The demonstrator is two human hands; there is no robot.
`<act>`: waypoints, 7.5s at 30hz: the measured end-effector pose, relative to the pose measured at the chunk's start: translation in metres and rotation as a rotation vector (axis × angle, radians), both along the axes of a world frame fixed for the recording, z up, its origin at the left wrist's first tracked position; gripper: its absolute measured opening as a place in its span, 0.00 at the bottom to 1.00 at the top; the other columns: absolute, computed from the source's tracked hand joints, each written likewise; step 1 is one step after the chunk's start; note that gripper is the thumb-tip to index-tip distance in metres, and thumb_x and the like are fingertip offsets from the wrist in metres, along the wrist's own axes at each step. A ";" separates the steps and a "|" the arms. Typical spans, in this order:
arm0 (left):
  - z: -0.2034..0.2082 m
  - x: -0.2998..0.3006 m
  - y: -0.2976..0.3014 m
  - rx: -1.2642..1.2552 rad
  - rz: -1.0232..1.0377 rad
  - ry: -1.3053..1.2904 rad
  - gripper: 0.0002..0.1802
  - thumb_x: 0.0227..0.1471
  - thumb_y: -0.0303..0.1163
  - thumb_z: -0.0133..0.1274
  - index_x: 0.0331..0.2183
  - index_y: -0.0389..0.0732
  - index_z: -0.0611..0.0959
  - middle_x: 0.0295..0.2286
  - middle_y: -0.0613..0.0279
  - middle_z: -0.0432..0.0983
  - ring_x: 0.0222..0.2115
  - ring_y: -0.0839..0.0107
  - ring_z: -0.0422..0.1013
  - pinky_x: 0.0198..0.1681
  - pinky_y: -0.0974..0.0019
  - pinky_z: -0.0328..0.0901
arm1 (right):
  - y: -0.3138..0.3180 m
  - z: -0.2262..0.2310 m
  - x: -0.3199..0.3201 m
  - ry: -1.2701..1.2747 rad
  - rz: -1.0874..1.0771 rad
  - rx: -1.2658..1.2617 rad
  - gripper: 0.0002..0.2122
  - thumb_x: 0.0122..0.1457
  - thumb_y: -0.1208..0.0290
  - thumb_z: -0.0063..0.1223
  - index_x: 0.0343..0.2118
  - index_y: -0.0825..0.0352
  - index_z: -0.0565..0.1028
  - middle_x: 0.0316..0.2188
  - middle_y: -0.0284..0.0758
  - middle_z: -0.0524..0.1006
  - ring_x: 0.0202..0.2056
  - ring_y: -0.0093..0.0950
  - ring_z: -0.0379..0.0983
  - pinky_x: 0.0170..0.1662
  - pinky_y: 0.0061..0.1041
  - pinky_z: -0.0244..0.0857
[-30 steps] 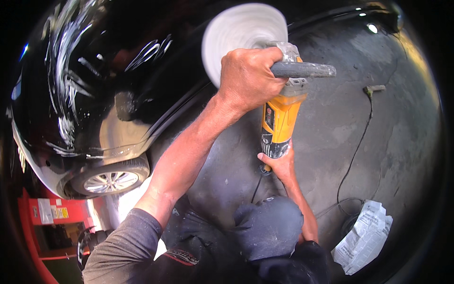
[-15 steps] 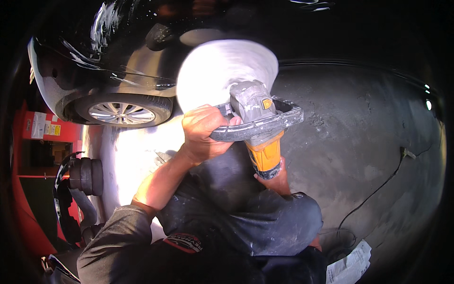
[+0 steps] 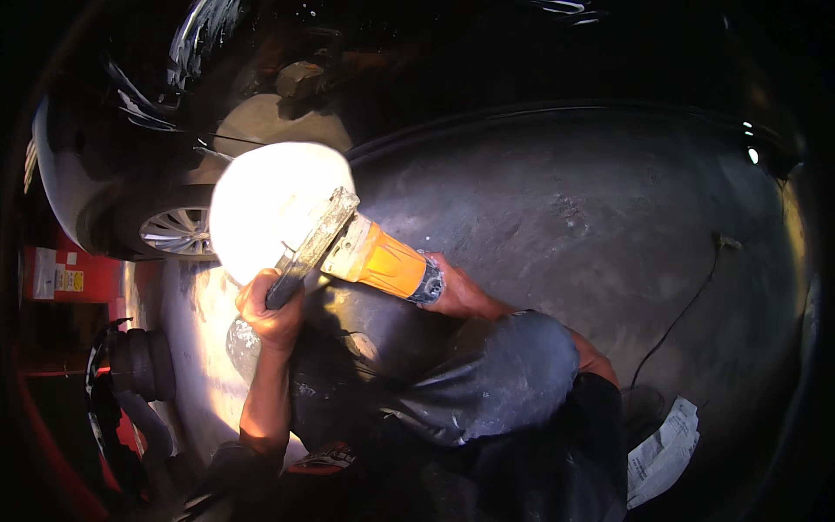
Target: The person uses a yellow and black electric polisher with a white pad to buff the side panel of a black car. They move the polisher in circular motions across the door and rear quarter panel, occasionally pausing to apply more white polishing compound from a small container before resuming the buffing process.
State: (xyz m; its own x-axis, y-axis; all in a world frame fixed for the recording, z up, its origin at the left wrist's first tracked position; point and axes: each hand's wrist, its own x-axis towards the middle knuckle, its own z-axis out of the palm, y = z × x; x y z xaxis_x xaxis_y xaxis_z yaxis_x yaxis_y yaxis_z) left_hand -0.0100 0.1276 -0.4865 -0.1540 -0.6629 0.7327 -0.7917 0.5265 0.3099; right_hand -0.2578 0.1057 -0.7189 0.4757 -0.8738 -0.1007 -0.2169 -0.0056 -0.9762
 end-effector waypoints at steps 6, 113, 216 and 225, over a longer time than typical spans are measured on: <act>0.011 -0.004 0.000 0.011 -0.132 0.030 0.14 0.33 0.16 0.64 0.20 0.38 0.73 0.15 0.59 0.66 0.16 0.62 0.66 0.22 0.65 0.62 | 0.002 0.011 -0.011 -0.032 -0.046 -0.087 0.45 0.47 0.65 0.76 0.64 0.66 0.57 0.55 0.41 0.74 0.58 0.33 0.70 0.62 0.34 0.62; 0.158 0.131 -0.025 -0.417 -0.193 0.338 0.15 0.39 0.14 0.63 0.21 0.36 0.72 0.16 0.65 0.67 0.17 0.75 0.63 0.25 0.69 0.62 | -0.039 0.242 0.073 0.084 0.165 -0.417 0.44 0.53 0.71 0.68 0.64 0.70 0.45 0.54 0.50 0.72 0.58 0.43 0.72 0.61 0.35 0.64; 0.259 -0.115 -0.081 -0.465 -0.619 0.080 0.13 0.35 0.20 0.67 0.23 0.36 0.76 0.16 0.66 0.65 0.17 0.78 0.61 0.23 0.74 0.56 | -0.003 0.226 -0.068 -0.287 -0.295 -0.592 0.49 0.47 0.70 0.75 0.66 0.68 0.50 0.57 0.40 0.68 0.61 0.30 0.65 0.63 0.33 0.61; 0.262 -0.271 -0.113 -0.400 -0.748 -0.038 0.08 0.38 0.19 0.62 0.21 0.37 0.76 0.16 0.65 0.69 0.18 0.78 0.65 0.23 0.71 0.60 | 0.015 0.218 -0.124 -0.318 -0.644 -0.404 0.45 0.43 0.71 0.77 0.62 0.68 0.55 0.54 0.38 0.70 0.56 0.28 0.68 0.60 0.32 0.64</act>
State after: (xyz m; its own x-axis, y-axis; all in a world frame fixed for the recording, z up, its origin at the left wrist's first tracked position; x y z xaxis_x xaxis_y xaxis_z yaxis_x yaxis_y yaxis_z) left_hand -0.2809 0.0142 -0.2244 -0.4777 -0.0687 0.8759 -0.1975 0.9798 -0.0309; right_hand -0.3817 0.1204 -0.5007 -0.1784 -0.9253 0.3347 -0.0110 -0.3382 -0.9410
